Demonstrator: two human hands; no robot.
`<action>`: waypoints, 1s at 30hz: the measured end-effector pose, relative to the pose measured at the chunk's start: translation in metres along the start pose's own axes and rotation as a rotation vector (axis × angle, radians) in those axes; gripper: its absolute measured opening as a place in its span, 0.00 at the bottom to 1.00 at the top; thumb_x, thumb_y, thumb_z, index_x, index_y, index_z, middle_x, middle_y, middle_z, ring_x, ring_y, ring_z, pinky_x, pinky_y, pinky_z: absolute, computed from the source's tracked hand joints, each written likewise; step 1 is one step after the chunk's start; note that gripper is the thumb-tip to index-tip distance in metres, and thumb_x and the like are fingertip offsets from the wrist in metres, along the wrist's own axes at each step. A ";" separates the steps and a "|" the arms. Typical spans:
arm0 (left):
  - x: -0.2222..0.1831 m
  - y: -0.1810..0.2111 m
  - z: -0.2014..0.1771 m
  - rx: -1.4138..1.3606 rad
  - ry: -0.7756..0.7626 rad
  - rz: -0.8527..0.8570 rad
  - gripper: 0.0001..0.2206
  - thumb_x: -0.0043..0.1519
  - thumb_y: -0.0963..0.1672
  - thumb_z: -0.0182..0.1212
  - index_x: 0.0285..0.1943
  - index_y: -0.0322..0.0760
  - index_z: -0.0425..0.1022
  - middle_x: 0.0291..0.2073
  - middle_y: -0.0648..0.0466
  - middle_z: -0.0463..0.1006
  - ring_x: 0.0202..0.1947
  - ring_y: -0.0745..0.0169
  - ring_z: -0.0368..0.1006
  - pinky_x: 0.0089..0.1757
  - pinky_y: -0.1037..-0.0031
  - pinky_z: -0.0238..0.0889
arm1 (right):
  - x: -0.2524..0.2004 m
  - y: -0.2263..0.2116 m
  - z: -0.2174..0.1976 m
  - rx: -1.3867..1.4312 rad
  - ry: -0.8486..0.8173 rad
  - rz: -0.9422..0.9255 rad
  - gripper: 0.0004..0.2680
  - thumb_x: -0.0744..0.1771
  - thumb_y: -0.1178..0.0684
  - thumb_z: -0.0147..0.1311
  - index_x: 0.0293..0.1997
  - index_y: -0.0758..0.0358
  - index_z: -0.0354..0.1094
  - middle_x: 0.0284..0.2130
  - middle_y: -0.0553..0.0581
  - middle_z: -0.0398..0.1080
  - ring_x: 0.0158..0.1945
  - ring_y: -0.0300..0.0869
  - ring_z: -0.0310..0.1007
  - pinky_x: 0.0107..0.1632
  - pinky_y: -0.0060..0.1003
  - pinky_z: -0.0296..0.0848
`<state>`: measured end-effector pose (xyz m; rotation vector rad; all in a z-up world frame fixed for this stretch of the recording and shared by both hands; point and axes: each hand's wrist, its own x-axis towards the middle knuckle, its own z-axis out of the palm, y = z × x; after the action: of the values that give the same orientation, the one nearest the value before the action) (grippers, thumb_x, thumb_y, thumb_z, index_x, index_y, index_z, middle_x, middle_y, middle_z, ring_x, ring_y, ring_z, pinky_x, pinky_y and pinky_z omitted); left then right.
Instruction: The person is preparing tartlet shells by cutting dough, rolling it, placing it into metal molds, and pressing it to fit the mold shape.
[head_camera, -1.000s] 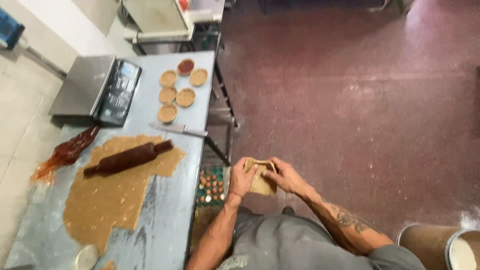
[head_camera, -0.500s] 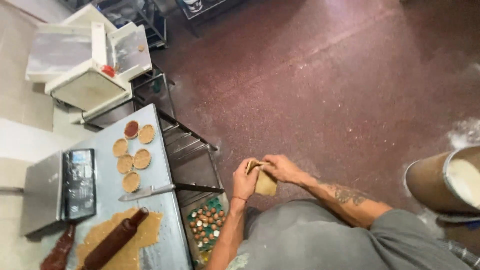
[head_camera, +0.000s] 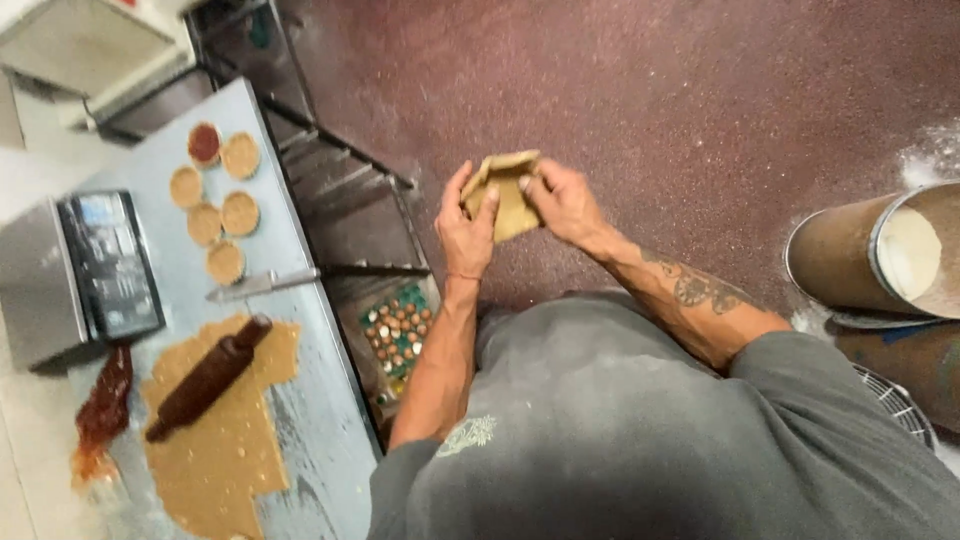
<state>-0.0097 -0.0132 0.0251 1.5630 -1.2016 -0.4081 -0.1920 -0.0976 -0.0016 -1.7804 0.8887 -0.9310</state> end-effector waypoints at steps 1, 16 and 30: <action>-0.004 -0.004 0.002 -0.081 0.010 -0.035 0.17 0.71 0.40 0.70 0.70 0.35 0.83 0.58 0.38 0.88 0.60 0.41 0.84 0.59 0.50 0.77 | 0.000 -0.013 -0.006 0.110 0.007 0.058 0.04 0.75 0.54 0.56 0.49 0.58 0.76 0.28 0.56 0.78 0.35 0.45 0.82 0.40 0.44 0.80; -0.015 -0.010 0.005 0.038 0.118 0.021 0.19 0.69 0.41 0.71 0.71 0.38 0.83 0.55 0.39 0.89 0.58 0.36 0.85 0.57 0.50 0.78 | -0.004 -0.024 0.001 0.237 0.002 0.098 0.15 0.71 0.62 0.46 0.64 0.68 0.74 0.40 0.65 0.80 0.42 0.50 0.80 0.49 0.53 0.81; -0.001 -0.024 0.010 0.067 0.008 0.057 0.24 0.65 0.42 0.74 0.72 0.40 0.83 0.61 0.43 0.88 0.62 0.39 0.84 0.63 0.52 0.78 | -0.011 -0.061 -0.022 0.246 -0.217 -0.033 0.16 0.69 0.68 0.46 0.64 0.70 0.75 0.42 0.65 0.78 0.44 0.49 0.80 0.47 0.53 0.81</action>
<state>-0.0066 -0.0200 0.0000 1.5821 -1.2618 -0.3273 -0.2057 -0.0766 0.0597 -1.6499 0.5826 -0.8122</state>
